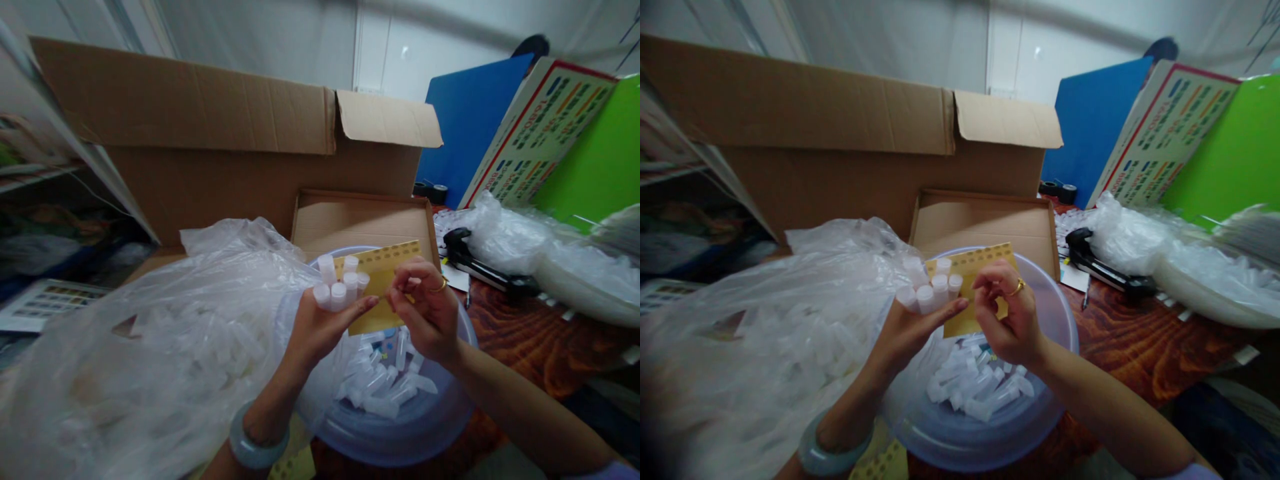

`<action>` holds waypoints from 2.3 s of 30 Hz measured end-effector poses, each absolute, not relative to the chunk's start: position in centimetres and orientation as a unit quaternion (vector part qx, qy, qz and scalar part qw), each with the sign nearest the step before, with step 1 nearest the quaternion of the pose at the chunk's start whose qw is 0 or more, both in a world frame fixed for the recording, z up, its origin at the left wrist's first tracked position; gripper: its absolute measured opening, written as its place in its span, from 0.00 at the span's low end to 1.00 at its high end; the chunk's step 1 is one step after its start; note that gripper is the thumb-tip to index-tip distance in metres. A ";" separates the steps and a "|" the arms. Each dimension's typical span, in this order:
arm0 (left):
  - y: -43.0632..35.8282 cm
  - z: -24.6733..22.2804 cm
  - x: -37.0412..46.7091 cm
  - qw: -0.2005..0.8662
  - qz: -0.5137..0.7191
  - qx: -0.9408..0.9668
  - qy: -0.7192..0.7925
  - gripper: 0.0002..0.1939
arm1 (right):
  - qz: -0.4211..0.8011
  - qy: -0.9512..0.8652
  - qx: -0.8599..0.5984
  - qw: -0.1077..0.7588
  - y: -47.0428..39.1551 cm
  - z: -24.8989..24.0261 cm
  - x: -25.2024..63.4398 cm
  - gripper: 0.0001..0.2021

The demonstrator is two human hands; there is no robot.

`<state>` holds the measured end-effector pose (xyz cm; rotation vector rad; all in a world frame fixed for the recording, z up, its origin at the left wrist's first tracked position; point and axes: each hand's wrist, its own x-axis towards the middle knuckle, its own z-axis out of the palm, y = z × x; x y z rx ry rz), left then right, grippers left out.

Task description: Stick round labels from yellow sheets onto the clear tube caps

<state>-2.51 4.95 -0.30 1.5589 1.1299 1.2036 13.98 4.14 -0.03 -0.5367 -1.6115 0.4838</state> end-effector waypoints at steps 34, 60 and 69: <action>4.5 -0.1 -2.4 0.126 0.529 0.718 0.434 0.08 | 0.621 -0.493 -0.163 0.587 4.5 3.8 12.9 0.19; 4.3 -0.3 -2.6 0.080 0.553 0.736 0.382 0.07 | 0.423 -0.651 -0.249 0.579 4.4 2.9 13.0 0.17; 3.9 0.2 -2.5 0.070 0.563 0.730 0.380 0.07 | 0.051 -0.841 -0.278 0.460 4.2 2.4 14.2 0.26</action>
